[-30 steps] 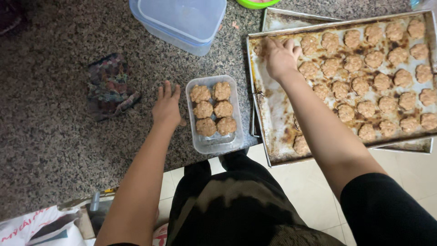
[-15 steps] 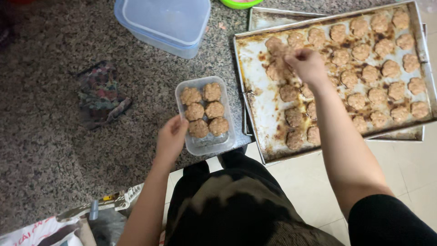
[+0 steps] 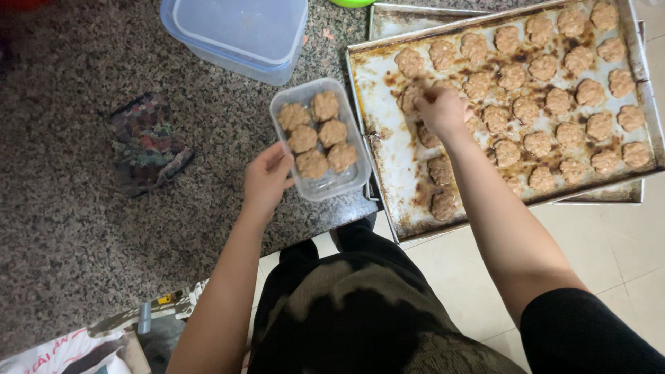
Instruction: The person transfers small round cookies from metal baking trays into a clear plastic container by hand, including retrieving an additional tray from a storage rack.
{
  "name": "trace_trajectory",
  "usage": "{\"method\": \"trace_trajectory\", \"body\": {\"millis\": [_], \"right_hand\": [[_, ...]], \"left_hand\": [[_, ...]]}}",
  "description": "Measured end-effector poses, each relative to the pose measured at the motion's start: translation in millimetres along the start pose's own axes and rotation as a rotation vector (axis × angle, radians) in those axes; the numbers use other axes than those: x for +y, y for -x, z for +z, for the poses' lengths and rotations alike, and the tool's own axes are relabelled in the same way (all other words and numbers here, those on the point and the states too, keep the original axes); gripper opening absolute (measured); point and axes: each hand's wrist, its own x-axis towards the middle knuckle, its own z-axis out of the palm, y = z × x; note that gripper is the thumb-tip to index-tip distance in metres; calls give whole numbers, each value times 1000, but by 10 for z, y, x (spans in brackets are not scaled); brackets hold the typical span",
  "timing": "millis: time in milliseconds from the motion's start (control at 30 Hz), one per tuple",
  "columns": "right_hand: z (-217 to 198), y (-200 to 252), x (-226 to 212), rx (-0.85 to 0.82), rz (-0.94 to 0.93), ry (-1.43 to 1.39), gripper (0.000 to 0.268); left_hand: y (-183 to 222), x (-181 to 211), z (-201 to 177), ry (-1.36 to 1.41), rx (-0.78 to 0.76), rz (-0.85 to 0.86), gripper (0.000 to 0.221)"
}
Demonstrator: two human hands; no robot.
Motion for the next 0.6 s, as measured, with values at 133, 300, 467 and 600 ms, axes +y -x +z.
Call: {"method": "trace_trajectory", "body": {"millis": [133, 300, 467, 600], "right_hand": [[35, -50, -46, -64, -5, 113, 34], [39, -117, -138, -85, -13, 153, 38], [-92, -160, -184, -251, 181, 40, 47], [-182, -140, -184, -215, -14, -245, 52]], "left_hand": [[0, -153, -125, 28, -10, 28, 36], [136, -143, -341, -714, 166, 39, 37], [97, -84, -329, -810, 154, 170, 37], [91, -149, -301, -1010, 158, 240, 43]]}}
